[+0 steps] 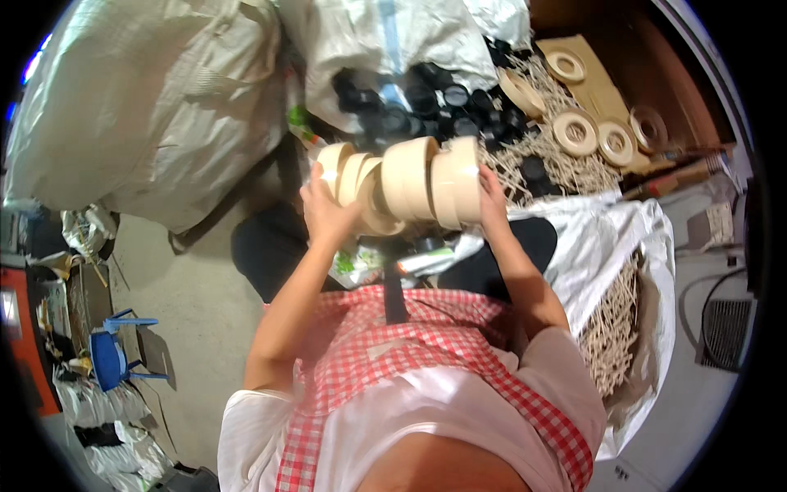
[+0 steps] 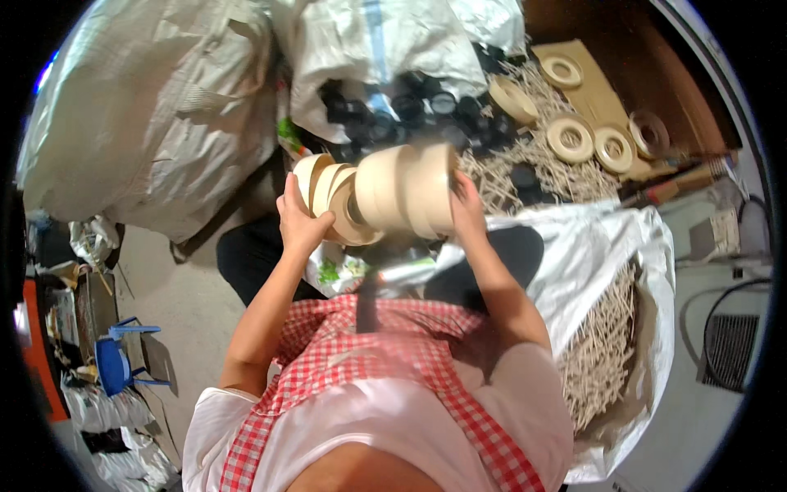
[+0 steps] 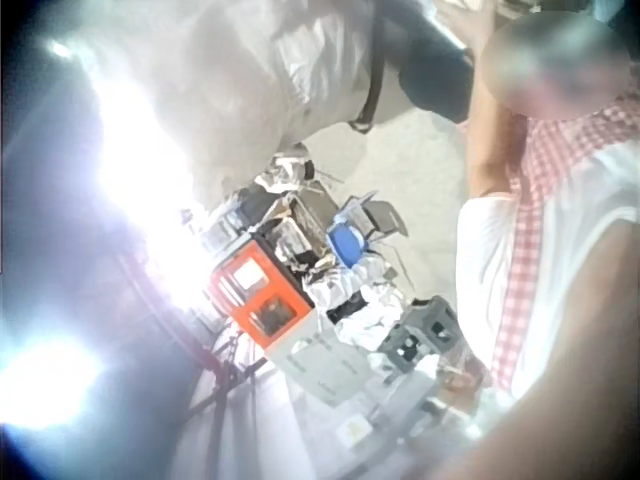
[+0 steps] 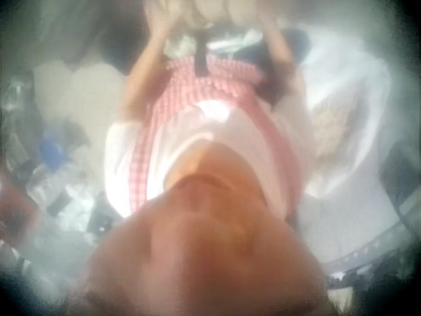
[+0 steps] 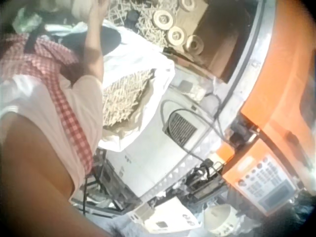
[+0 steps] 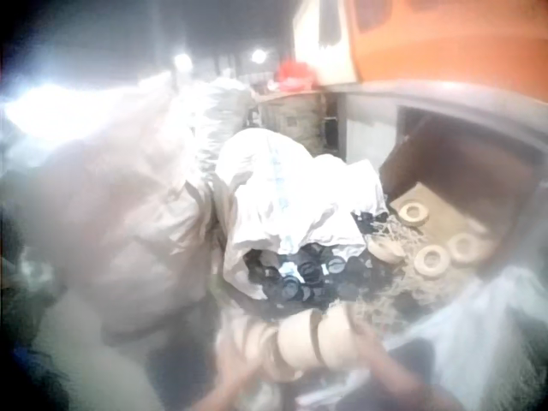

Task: The person sorts plastic rings and black plastic components from a pile onto a packing surface, occasionally tossing items into a large white bag.

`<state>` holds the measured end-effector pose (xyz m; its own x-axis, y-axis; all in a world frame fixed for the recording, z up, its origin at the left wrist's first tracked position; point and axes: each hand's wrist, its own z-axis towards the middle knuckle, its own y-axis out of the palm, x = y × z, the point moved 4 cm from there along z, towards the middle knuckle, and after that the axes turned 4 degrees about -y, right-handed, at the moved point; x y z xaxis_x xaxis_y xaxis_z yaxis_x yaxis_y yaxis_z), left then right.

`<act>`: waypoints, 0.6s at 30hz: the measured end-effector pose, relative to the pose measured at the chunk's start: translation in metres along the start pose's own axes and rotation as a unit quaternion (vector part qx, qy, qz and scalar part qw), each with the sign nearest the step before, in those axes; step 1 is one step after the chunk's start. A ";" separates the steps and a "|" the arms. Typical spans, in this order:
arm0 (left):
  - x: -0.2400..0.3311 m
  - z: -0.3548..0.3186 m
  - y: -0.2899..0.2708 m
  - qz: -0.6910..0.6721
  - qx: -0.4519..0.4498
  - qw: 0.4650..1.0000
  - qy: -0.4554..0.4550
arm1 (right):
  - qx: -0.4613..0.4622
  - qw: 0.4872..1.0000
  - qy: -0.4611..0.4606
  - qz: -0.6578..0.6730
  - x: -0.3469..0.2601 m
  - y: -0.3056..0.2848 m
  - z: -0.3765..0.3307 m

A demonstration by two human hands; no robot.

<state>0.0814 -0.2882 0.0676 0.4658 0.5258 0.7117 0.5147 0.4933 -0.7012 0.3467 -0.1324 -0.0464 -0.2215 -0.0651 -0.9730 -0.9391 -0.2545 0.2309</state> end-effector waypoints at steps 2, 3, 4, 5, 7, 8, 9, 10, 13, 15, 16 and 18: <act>0.004 0.004 -0.044 -0.014 0.079 0.989 0.125 | 0.015 0.995 -0.095 -0.019 -0.031 0.044 -0.019; 0.027 0.005 -0.067 -0.007 0.121 0.963 0.241 | 0.014 0.992 -0.123 -0.024 -0.050 0.057 -0.025; 0.063 0.000 -0.094 -0.020 0.146 0.940 0.307 | 0.010 0.989 -0.145 -0.004 -0.067 0.069 -0.024; 0.114 -0.011 -0.116 -0.042 0.157 0.908 0.385 | 0.016 0.985 -0.173 0.013 -0.093 0.069 -0.022; 0.158 -0.026 -0.151 -0.103 0.200 0.838 0.496 | -0.002 0.972 -0.234 -0.010 -0.135 0.086 -0.009; 0.166 -0.037 -0.177 -0.090 0.242 0.793 0.552 | -0.033 0.967 -0.251 -0.016 -0.150 0.109 -0.002; 0.164 -0.047 -0.197 -0.060 0.274 0.754 0.594 | -0.075 0.962 -0.261 -0.011 -0.158 0.142 0.011; 0.168 -0.056 -0.212 -0.053 0.317 0.711 0.625 | -0.098 0.950 -0.295 -0.021 -0.184 0.162 0.016; 0.176 -0.071 -0.259 0.030 0.383 0.686 0.617 | -0.167 0.905 -0.390 -0.007 -0.257 0.235 0.045; 0.206 -0.055 -0.302 0.061 0.447 0.615 0.646 | -0.156 0.857 -0.491 -0.016 -0.338 0.257 0.054; 0.217 -0.042 -0.332 0.098 0.465 0.597 0.646 | -0.175 0.836 -0.520 0.011 -0.358 0.291 0.062; 0.247 -0.002 -0.421 0.157 0.510 0.660 0.529 | -0.190 0.773 -0.604 0.039 -0.416 0.350 0.070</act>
<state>-0.0182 -0.3673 0.5386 0.9537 0.2018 -0.2230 -0.2283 0.9684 -0.1002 0.0921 -0.1268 0.4383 -0.5729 0.7952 -0.1986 -0.8164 -0.5752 0.0519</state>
